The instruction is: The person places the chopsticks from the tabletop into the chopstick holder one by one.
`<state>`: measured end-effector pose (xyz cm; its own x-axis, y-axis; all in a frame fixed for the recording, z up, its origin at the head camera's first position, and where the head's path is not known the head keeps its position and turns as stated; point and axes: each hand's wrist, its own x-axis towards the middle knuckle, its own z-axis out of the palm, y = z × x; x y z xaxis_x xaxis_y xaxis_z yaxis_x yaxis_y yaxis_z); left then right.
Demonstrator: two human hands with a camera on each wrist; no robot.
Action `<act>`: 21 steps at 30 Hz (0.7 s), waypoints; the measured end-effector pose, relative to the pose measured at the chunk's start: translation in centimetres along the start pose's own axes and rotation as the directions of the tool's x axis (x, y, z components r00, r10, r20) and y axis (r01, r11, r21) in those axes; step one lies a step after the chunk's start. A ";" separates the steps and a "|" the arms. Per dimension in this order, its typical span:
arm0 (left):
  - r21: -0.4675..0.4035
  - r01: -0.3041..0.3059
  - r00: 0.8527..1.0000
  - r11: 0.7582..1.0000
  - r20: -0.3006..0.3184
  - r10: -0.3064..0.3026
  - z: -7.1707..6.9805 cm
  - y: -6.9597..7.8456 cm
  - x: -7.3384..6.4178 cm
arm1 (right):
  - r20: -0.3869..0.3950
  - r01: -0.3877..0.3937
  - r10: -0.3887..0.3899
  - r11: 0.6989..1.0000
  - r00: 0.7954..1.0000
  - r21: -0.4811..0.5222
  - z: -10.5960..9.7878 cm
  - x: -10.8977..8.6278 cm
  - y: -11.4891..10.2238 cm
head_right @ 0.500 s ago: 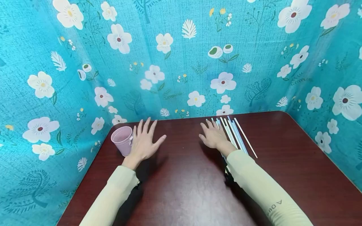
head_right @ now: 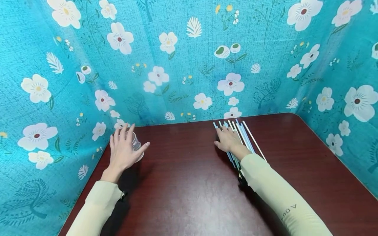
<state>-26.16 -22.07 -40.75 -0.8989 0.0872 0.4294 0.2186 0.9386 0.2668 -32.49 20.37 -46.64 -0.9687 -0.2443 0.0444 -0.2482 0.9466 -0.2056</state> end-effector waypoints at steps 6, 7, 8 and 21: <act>-0.084 0.076 0.997 0.994 0.014 -0.075 0.1 -1.6 -0.1 | 0.011 -0.019 0.019 1.000 1.000 -0.013 -0.3 0.6 0.5; -0.106 0.089 0.996 0.990 0.014 -0.088 0.1 -1.9 -0.2 | 0.013 -0.019 0.019 1.000 1.000 -0.017 -0.3 0.6 0.6; -0.131 0.101 0.995 0.986 0.011 -0.101 0.1 -2.1 -0.3 | 0.015 -0.017 0.018 1.000 1.000 -0.021 -0.3 0.7 0.7; -0.303 0.275 0.961 0.912 0.051 -0.272 1.0 -4.3 -0.7 | 0.008 -0.003 0.003 1.000 1.000 -0.023 0.4 1.1 1.3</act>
<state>-26.84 -25.84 -43.08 -0.9426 -0.1549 0.2958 0.0676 0.7791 0.6233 -33.86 21.25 -47.20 -0.9692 -0.2435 0.0358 -0.2459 0.9519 -0.1831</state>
